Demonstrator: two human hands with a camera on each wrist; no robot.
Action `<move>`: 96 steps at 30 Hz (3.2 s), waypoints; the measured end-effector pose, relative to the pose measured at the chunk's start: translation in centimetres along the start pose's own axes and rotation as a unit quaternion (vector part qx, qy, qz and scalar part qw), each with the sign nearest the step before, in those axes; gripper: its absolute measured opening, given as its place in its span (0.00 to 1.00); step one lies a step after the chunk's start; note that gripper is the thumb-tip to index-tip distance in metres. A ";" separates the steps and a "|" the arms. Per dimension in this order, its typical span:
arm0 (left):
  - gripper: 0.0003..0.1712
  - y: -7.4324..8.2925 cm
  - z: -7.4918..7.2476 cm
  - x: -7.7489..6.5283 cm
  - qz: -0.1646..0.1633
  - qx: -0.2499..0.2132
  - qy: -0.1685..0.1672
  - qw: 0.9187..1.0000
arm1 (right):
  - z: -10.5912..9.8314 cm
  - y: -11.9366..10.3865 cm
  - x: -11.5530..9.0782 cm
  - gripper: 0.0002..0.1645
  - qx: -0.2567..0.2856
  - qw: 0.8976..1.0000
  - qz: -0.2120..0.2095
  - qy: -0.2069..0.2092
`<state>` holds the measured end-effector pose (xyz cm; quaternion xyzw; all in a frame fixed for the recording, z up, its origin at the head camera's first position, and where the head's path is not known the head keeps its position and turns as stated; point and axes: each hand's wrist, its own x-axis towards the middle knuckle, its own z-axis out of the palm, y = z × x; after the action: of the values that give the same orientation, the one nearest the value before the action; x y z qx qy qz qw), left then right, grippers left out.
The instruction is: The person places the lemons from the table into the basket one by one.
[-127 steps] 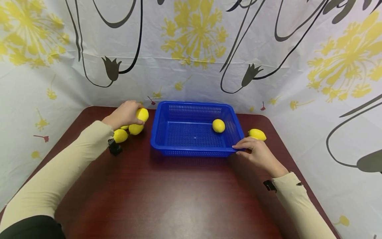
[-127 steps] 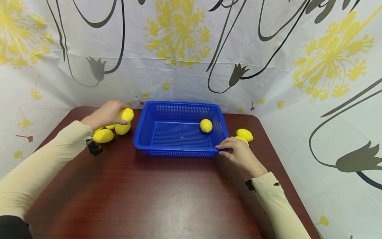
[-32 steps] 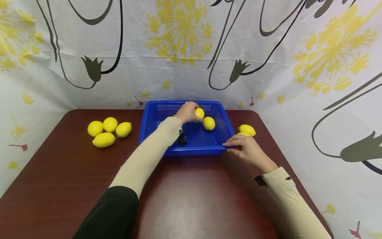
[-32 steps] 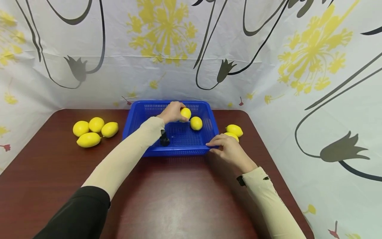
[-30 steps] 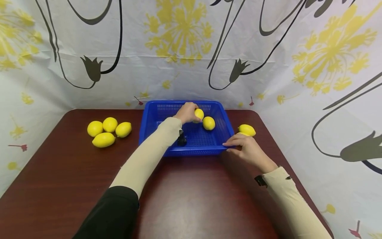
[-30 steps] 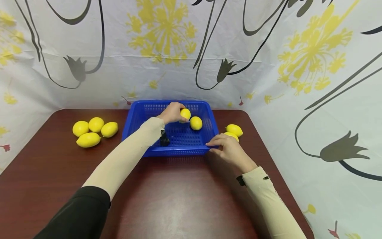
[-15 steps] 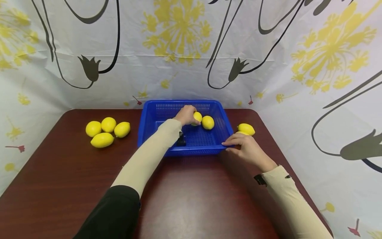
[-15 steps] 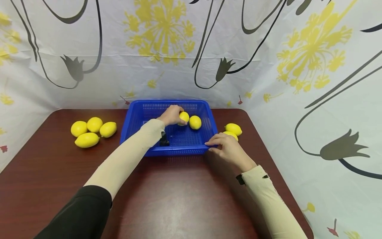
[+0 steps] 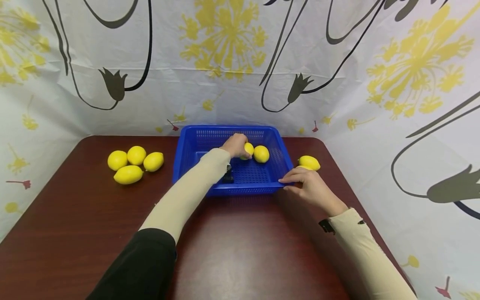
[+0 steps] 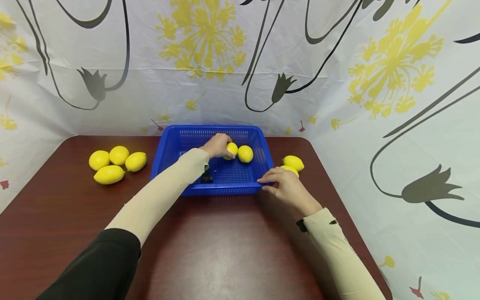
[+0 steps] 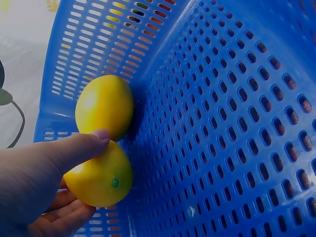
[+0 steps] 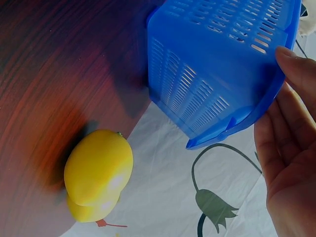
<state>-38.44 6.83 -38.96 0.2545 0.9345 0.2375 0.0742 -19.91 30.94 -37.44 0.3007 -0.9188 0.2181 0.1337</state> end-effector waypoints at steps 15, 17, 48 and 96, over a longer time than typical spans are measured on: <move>0.24 -0.2 0.8 0.5 -0.006 0.018 0.004 1.000 | 0.0 0.0 0.0 0.16 -0.002 1.000 0.000 0.000; 0.24 -0.2 0.8 0.6 -0.005 0.021 0.008 1.000 | 0.0 0.1 0.0 0.16 -0.001 1.000 0.000 0.002; 0.36 0.9 -3.7 -1.1 0.007 0.028 -0.020 0.999 | 0.0 0.1 0.0 0.17 0.000 1.000 -0.010 0.004; 0.40 -2.2 -14.8 -7.9 0.042 0.010 0.007 0.999 | -0.1 -0.5 0.0 0.14 -0.015 1.000 0.012 -0.011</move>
<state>-36.47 -4.87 -26.96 0.2928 0.9257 0.2331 0.0553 -19.58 30.68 -37.18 0.2900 -0.9269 0.2025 0.1253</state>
